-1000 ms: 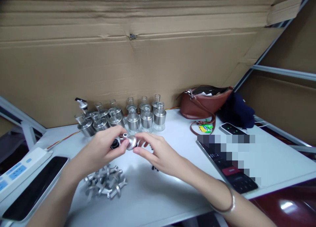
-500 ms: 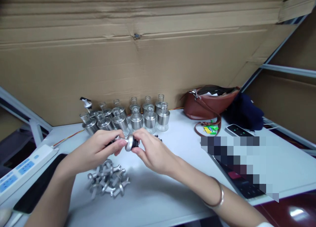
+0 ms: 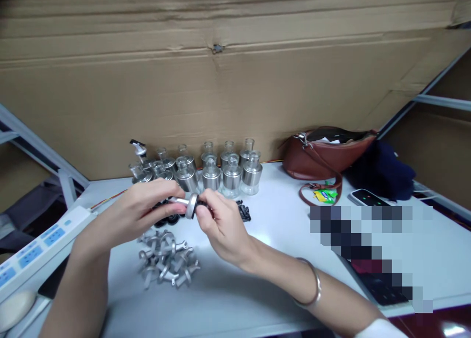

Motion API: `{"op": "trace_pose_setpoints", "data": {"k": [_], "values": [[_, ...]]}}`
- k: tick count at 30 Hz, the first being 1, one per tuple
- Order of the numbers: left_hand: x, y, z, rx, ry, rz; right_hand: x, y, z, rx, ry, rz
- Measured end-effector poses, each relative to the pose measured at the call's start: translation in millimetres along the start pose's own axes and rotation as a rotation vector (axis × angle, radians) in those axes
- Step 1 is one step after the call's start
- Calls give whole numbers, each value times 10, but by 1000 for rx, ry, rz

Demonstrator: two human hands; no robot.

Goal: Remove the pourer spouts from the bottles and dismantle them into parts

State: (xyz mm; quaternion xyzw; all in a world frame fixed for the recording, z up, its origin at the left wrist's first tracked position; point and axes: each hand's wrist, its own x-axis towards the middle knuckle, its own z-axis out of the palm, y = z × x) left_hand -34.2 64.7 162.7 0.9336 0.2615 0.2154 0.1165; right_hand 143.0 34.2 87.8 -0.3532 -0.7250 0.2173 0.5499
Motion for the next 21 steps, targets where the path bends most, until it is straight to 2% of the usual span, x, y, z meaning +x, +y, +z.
{"op": "trace_pose_setpoints", "data": {"k": [7,9,12,15,21], "values": [[-113,6,-132,224,176,73,174,-332,74,759,-120,507],[-148,14,-166,290,227,72,235,-408,93,932,-166,592],[-182,18,-196,347,283,67,282,-470,111,1069,-220,673],[-200,14,-223,330,290,51,265,-475,121,1062,-244,667],[-270,30,-317,45,64,-31,105,-346,124,761,-293,377]]}}
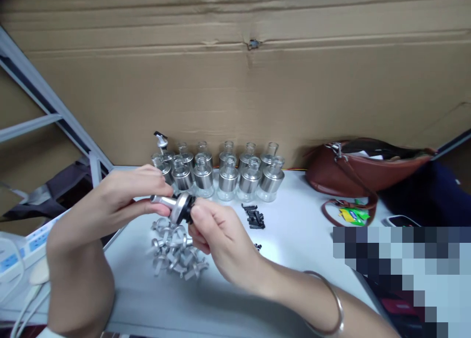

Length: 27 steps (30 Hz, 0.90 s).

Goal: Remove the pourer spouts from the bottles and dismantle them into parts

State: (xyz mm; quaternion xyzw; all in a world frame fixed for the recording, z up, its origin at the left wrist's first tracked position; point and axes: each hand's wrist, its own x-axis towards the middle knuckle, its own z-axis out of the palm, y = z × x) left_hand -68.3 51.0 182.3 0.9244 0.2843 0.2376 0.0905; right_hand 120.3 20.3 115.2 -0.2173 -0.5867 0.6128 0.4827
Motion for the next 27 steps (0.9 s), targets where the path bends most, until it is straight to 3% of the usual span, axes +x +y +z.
{"op": "trace_pose_setpoints", "data": {"k": [6,12,14,16,19,23,27], "values": [[-89,101,-87,-109,-95,-87,-36,-14,-35,-630,-51,-358],[-155,72,-153,-143,-139,-96,45,-26,-122,-1005,-109,-701],[-209,-55,-194,-154,-163,-183,47,-14,-240,-1144,-153,-819],[-265,-210,-233,-122,-139,-374,37,1,-366,-1239,-172,-870],[-278,-366,-234,-47,-169,-583,31,71,-490,-1383,-201,-706],[-165,-347,-136,2,-295,-578,82,292,-508,-1531,-372,-336],[-139,-333,-97,48,-269,-635,164,543,-484,-1573,-473,-65]]}}
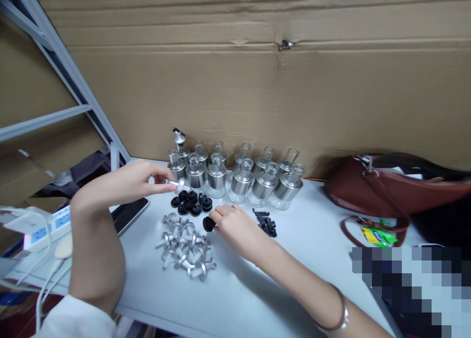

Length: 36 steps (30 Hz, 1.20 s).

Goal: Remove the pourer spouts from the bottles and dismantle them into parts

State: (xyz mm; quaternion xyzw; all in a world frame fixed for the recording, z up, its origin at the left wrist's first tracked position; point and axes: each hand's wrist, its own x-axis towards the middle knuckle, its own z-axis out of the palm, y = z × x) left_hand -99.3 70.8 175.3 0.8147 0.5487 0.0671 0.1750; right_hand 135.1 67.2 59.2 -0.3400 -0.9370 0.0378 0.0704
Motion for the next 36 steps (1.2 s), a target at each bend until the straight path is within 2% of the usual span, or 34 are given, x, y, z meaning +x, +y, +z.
{"op": "trace_pose_setpoints", "data": {"k": [5,10,15,19,22,25,27,29,32,36], "values": [[-42,-110,-36,35,26,-64,178,27,189,-42,-35,30],[-77,-99,-65,34,7,-73,298,10,298,-45,-29,68],[-79,-103,-71,23,22,-72,309,-11,343,1,-7,115],[-33,-104,-35,13,17,-30,271,-44,283,65,47,171],[20,-46,31,16,-13,-12,228,-129,151,248,185,154],[71,58,114,36,-67,57,192,-222,10,513,437,68],[96,130,165,55,-93,114,167,-252,-48,565,555,67],[115,187,206,69,-112,146,129,-248,-66,537,599,88],[131,223,233,39,-149,158,40,-202,-24,476,540,107],[121,189,198,17,-101,87,-91,-129,120,418,305,201]]}}
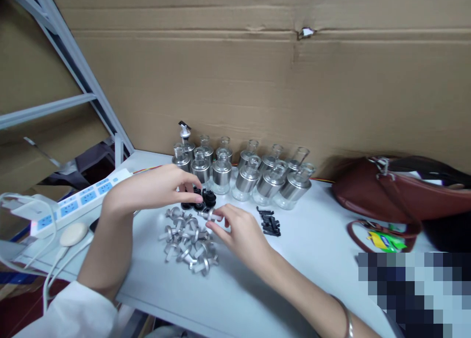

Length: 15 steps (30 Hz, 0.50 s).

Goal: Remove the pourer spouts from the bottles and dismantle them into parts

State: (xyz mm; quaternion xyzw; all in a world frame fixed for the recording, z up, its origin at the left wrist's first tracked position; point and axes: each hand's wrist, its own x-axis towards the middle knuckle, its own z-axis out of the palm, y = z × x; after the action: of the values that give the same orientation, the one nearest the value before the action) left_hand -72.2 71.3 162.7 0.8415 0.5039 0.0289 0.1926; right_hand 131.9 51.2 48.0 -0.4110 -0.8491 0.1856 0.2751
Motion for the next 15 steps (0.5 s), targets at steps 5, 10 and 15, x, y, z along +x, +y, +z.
{"op": "trace_pose_setpoints", "data": {"k": [5,10,15], "values": [[-18,-54,-29,-18,18,-40,-92,104,141,-76,-177,146],[-27,-84,-52,-39,7,-24,-81,68,240,-57,-222,148],[-144,-343,-178,-26,127,-175,-90,12,260,-6,-253,112]]}}
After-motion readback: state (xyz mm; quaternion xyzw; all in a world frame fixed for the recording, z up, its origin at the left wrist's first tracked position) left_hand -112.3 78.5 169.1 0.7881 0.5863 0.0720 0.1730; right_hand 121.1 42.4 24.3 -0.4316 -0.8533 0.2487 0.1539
